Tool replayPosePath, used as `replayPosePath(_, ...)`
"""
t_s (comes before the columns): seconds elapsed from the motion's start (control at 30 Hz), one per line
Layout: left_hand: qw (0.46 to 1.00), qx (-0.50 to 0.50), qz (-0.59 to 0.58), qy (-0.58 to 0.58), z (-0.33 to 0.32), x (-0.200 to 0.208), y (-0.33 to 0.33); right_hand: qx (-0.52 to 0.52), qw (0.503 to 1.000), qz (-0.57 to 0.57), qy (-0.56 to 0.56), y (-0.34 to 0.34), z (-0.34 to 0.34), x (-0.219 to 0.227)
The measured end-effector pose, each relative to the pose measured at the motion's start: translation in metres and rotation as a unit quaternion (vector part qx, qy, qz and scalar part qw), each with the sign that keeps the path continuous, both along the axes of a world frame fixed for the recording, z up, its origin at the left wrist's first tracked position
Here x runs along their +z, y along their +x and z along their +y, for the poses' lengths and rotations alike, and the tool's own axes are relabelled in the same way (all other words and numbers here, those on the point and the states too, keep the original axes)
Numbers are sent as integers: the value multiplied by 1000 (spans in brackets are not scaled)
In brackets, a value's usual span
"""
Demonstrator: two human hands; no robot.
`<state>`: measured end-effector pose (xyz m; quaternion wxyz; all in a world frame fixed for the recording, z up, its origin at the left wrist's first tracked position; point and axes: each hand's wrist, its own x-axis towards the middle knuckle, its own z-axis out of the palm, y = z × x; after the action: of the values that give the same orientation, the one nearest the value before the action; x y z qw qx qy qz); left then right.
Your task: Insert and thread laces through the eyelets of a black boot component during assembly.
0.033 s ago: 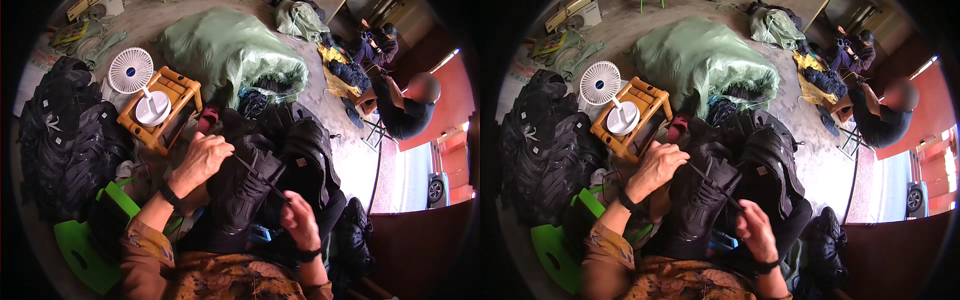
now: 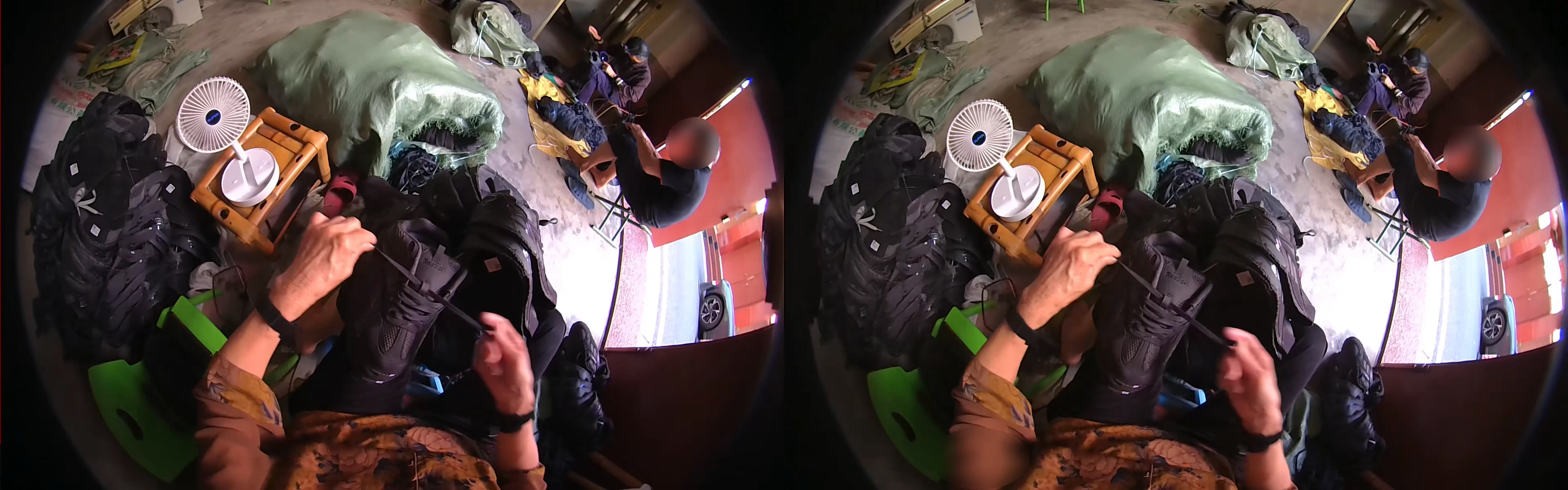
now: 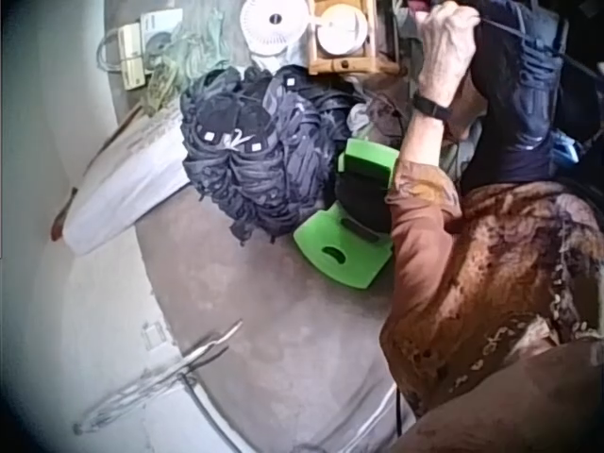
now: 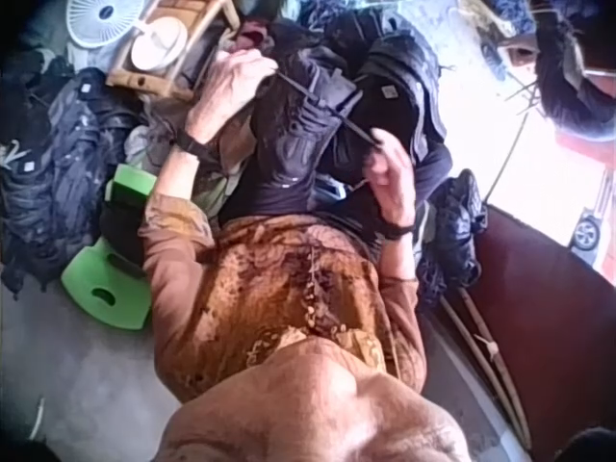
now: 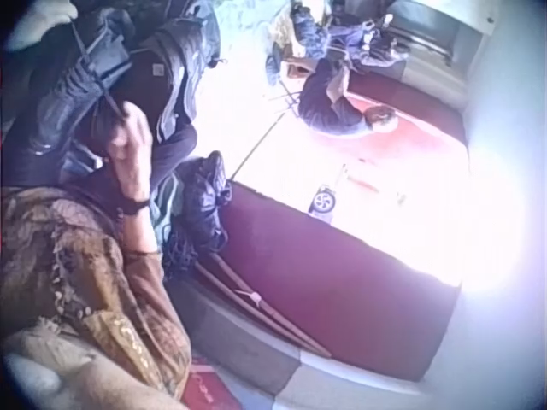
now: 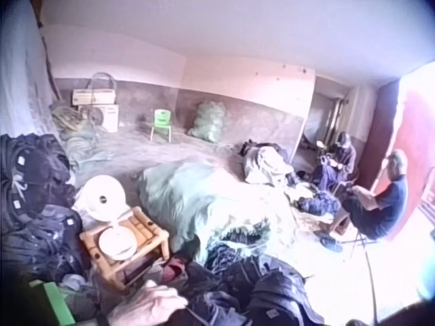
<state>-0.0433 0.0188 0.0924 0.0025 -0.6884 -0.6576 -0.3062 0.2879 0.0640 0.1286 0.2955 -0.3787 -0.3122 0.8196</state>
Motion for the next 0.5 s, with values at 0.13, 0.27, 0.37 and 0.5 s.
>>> replayPosePath(0.13, 999, 28, 12, -20, -1, -24, -26, -185, 979, 75, 48, 100, 18, 9)
replayPosePath(0.27, 992, 84, 90, 7, -2, -19, -42, -377, 896, 230, -41, 205, 45, -1)
replayPosePath(0.37, 982, 172, 21, 74, 0, -11, -68, -432, 879, 199, 12, 324, 55, -23)
replayPosePath(0.5, 829, 138, -541, -26, -22, 24, -103, -450, 867, 213, 29, 406, 47, -49)
